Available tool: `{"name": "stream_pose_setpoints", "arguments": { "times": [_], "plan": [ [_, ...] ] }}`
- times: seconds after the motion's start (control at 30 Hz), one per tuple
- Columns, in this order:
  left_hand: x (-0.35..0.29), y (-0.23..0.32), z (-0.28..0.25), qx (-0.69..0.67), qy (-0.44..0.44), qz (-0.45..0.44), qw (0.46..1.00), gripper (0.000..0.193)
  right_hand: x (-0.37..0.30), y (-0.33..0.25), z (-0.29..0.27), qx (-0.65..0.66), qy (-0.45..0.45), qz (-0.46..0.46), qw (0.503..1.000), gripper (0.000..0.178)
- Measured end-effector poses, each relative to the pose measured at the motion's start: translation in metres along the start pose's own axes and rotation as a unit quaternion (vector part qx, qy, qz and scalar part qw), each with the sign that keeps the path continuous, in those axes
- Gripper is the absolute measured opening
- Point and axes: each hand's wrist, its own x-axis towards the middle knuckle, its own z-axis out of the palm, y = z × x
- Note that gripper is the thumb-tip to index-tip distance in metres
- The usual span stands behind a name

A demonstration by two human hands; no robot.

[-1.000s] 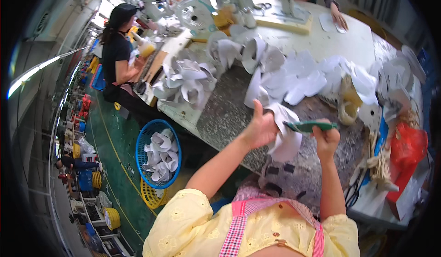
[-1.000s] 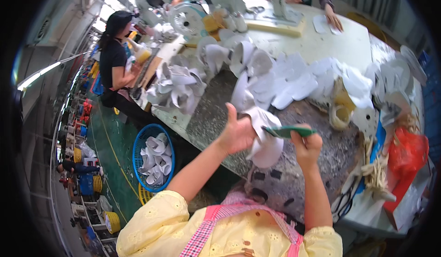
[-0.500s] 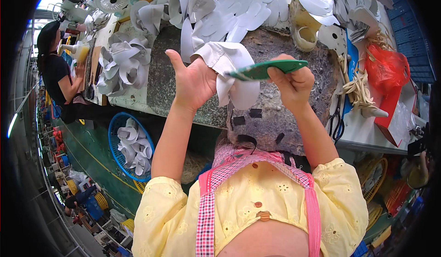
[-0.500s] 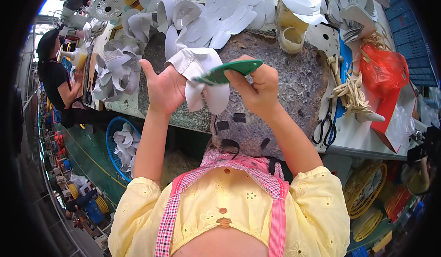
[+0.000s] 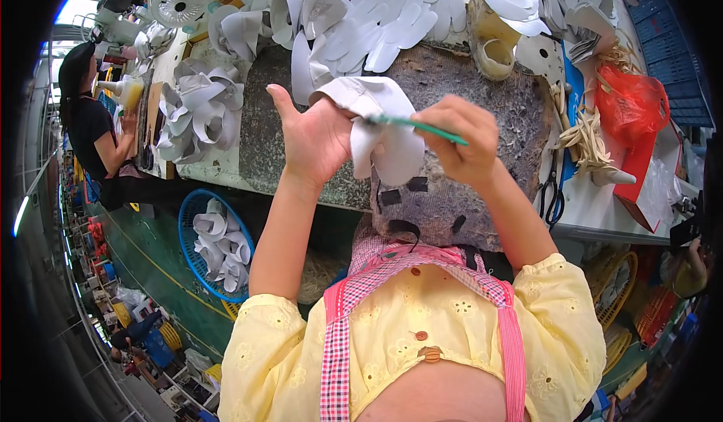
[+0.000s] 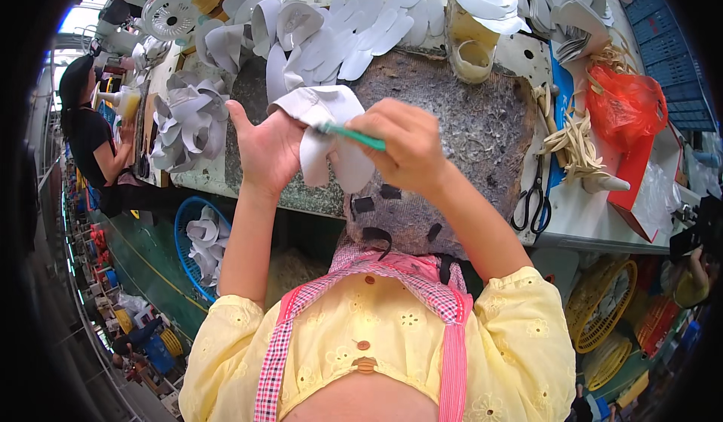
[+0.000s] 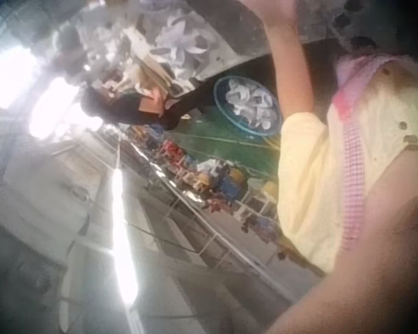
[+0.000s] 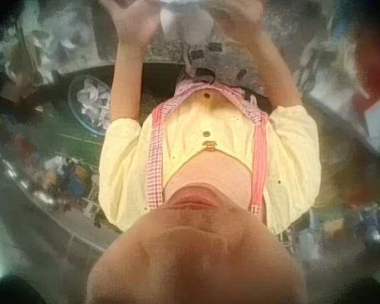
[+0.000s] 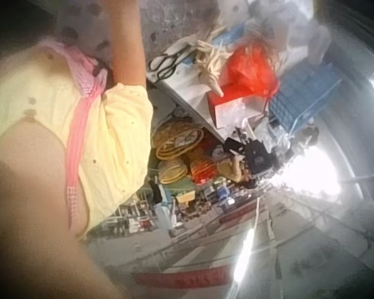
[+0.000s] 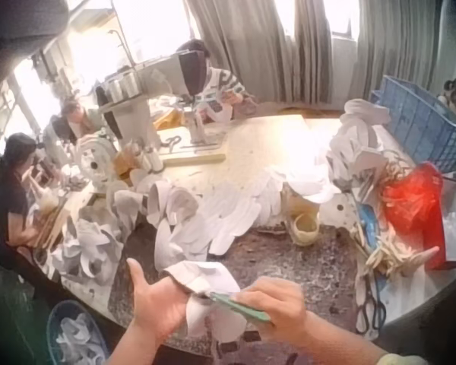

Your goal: The person applies adhesive to shoe parts by hand using a green applicator tool, dipping the tool into a glue container and spreading the glue over the components.

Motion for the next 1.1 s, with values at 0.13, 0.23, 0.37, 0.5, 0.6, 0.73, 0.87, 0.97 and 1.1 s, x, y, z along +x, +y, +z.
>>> {"name": "stream_pose_setpoints", "arguments": {
  "times": [0.13, 0.23, 0.37, 0.5, 0.6, 0.73, 0.87, 0.97, 1.1],
  "plan": [
    [-0.003, 0.003, -0.004, -0.036, -0.009, -0.009, 0.999, 0.110, 0.002, -0.001, -0.006, -0.073, 0.011, -0.014, 0.997, 0.013],
    [0.004, 0.003, -0.007, -0.030, 0.001, -0.002, 1.000, 0.110, -0.002, -0.011, 0.003, 0.029, -0.061, -0.102, 0.992, 0.016],
    [-0.002, 0.002, -0.005, -0.041, -0.010, -0.003, 0.999, 0.111, 0.006, 0.012, -0.013, -0.100, -0.056, -0.084, 0.990, 0.016],
    [0.000, 0.001, -0.006, -0.021, -0.007, -0.007, 1.000, 0.111, 0.011, -0.004, -0.011, 0.063, -0.115, -0.110, 0.985, 0.014],
    [-0.004, 0.000, -0.001, 0.006, -0.005, 0.002, 1.000, 0.111, 0.013, 0.016, -0.019, 0.041, -0.042, -0.036, 0.998, 0.012],
    [-0.010, -0.001, 0.002, 0.006, -0.010, -0.009, 1.000, 0.111, 0.028, 0.022, -0.025, 0.083, 0.012, -0.014, 0.996, 0.011],
    [-0.010, 0.001, -0.001, 0.015, -0.042, 0.015, 0.999, 0.107, 0.009, 0.031, -0.016, 0.081, -0.011, -0.063, 0.995, 0.012],
    [-0.011, 0.002, -0.005, 0.003, -0.002, 0.035, 0.999, 0.107, -0.011, 0.017, -0.023, 0.111, -0.116, 0.019, 0.987, 0.011],
    [-0.010, 0.006, -0.004, 0.063, 0.000, 0.006, 0.998, 0.113, 0.005, 0.024, -0.030, 0.211, 0.027, 0.048, 0.976, 0.012]
  ]
}}
